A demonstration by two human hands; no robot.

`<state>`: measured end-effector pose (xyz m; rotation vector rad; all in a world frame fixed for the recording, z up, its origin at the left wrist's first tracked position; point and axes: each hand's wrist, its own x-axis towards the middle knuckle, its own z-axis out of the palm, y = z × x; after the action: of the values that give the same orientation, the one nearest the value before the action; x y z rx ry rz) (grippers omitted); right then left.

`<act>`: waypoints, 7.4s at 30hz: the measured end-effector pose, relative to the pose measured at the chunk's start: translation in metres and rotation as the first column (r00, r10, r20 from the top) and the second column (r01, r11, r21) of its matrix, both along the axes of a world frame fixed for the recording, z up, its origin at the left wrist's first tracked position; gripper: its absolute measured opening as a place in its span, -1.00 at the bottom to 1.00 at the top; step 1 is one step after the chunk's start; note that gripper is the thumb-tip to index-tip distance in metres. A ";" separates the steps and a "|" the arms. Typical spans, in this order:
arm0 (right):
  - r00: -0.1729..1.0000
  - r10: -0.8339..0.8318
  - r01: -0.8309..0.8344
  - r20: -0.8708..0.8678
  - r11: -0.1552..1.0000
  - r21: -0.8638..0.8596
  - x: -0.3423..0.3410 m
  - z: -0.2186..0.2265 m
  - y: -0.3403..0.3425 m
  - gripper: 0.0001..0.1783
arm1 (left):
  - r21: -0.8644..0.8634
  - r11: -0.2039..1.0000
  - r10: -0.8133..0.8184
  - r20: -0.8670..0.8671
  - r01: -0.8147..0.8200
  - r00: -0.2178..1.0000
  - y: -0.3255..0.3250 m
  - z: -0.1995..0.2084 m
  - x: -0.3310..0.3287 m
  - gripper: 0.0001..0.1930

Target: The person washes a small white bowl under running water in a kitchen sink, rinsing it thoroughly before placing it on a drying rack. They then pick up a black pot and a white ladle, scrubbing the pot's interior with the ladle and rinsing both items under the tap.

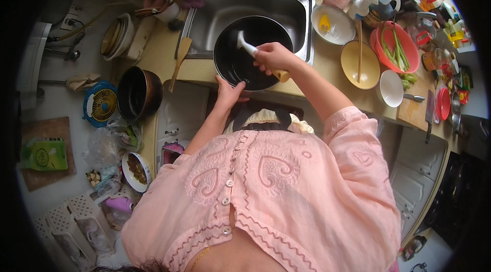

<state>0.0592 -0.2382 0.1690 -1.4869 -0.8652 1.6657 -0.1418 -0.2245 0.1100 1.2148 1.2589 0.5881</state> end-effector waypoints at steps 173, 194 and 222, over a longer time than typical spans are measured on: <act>0.185 0.482 -0.727 0.857 0.653 -0.210 0.034 -0.011 -0.033 -0.45 | 0.314 0.937 -0.104 -0.173 0.155 0.979 0.020 -0.022 -0.006 -0.14; 0.992 -0.055 0.044 -0.111 0.994 -0.097 0.010 0.002 -0.030 -0.61 | 0.065 0.944 -0.326 0.038 0.323 0.945 0.056 -0.002 -0.014 -0.22; 0.238 0.551 -0.670 0.800 0.690 -0.275 -0.007 -0.011 -0.031 -0.71 | 0.129 0.943 -0.307 -0.016 0.307 0.951 0.062 -0.018 -0.014 -0.18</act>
<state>0.0519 -0.2695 0.1583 -2.0365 -2.3492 1.1749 -0.1555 -0.1629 0.0920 1.4842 1.0115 0.4466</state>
